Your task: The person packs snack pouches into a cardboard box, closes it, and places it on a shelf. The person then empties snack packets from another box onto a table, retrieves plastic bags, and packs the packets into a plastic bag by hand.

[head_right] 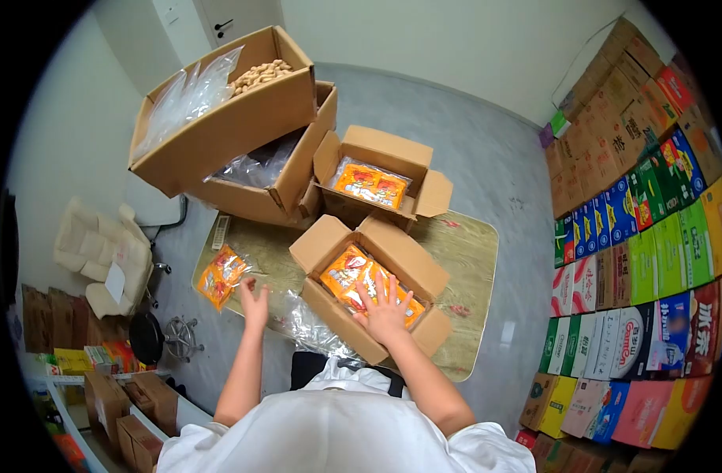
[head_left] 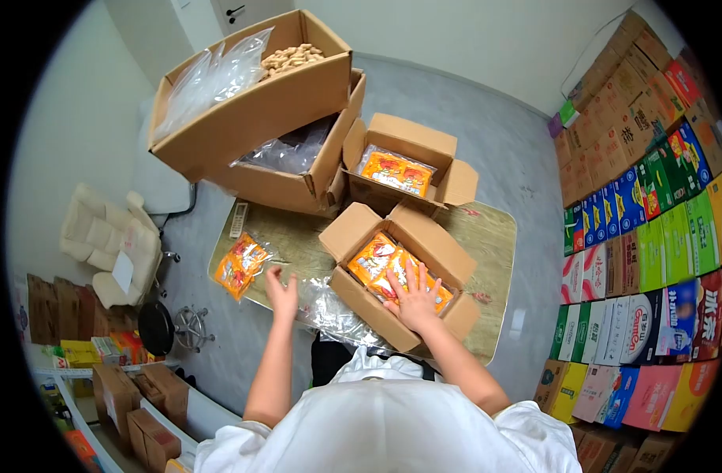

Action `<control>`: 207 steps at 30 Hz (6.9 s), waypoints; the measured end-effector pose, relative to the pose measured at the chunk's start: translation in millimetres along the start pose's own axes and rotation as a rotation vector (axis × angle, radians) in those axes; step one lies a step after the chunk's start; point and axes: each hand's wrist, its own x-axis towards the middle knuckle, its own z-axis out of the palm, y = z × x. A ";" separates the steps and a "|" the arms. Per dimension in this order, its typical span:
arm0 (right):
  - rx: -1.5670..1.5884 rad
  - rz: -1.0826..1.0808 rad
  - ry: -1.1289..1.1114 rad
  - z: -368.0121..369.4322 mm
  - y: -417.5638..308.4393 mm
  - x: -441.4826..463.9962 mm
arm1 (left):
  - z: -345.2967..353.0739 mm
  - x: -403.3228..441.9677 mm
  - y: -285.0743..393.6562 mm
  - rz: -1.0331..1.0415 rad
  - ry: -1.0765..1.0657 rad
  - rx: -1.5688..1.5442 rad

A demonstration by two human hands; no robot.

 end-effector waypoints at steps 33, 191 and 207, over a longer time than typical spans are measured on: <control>0.094 0.019 0.146 6.9 -2.5 0.9 | -102.1 55.6 -119.8 -0.694 0.347 -1.654; 0.925 0.075 0.726 7.5 87.3 -53.9 | 38.4 -25.4 124.9 0.154 -0.781 -0.399; 0.167 -0.062 0.361 -36.5 55.8 -50.9 | 48.6 -23.8 114.6 0.358 -0.662 -0.181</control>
